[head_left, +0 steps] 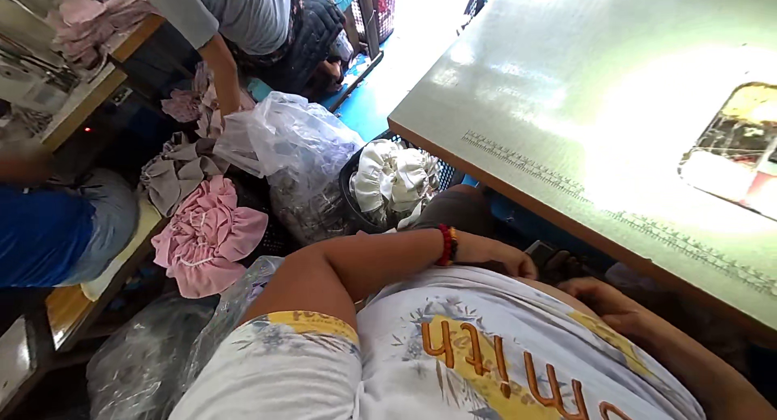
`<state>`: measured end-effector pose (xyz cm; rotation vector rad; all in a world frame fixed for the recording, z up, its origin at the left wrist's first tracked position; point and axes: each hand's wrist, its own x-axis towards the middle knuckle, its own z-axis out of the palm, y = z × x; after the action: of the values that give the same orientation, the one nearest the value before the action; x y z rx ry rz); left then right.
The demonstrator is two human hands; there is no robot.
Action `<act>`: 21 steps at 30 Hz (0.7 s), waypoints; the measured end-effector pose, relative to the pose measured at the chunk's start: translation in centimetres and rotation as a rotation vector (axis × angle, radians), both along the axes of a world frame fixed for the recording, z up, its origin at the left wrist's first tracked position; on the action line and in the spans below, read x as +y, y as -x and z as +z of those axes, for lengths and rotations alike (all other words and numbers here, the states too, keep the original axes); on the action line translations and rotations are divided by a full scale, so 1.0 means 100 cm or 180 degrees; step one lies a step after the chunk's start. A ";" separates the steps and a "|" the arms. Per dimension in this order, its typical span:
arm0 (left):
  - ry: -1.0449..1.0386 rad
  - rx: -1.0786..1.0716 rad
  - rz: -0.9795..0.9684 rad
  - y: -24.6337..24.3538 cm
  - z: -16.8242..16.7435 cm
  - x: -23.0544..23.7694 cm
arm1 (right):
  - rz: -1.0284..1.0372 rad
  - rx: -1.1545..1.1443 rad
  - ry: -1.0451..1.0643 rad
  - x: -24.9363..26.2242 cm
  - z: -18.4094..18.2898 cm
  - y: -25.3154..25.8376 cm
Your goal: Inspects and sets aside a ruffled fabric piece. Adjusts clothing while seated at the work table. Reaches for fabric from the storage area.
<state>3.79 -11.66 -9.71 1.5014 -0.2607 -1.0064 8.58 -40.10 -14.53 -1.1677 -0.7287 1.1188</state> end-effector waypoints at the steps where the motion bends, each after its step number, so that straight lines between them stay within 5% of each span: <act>1: 0.0087 0.0039 0.0014 -0.002 0.004 -0.009 | 0.0062 -0.0115 -0.0083 0.010 -0.002 -0.003; 8: -0.0240 0.0214 0.0065 0.009 0.002 0.030 | -0.0070 0.0224 0.0442 -0.038 0.011 0.000; 14: 0.0094 0.0275 0.0094 -0.001 0.007 -0.010 | -0.0058 -0.0259 0.0243 0.012 0.012 -0.001; 21: -0.0354 0.0201 0.0114 0.037 0.002 0.069 | -0.0092 -0.0071 0.0675 -0.081 0.017 0.010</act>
<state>0.10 -4.71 -9.49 1.5660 -0.1342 -1.0520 7.58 -48.17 -12.85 -1.3669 -0.6190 1.1814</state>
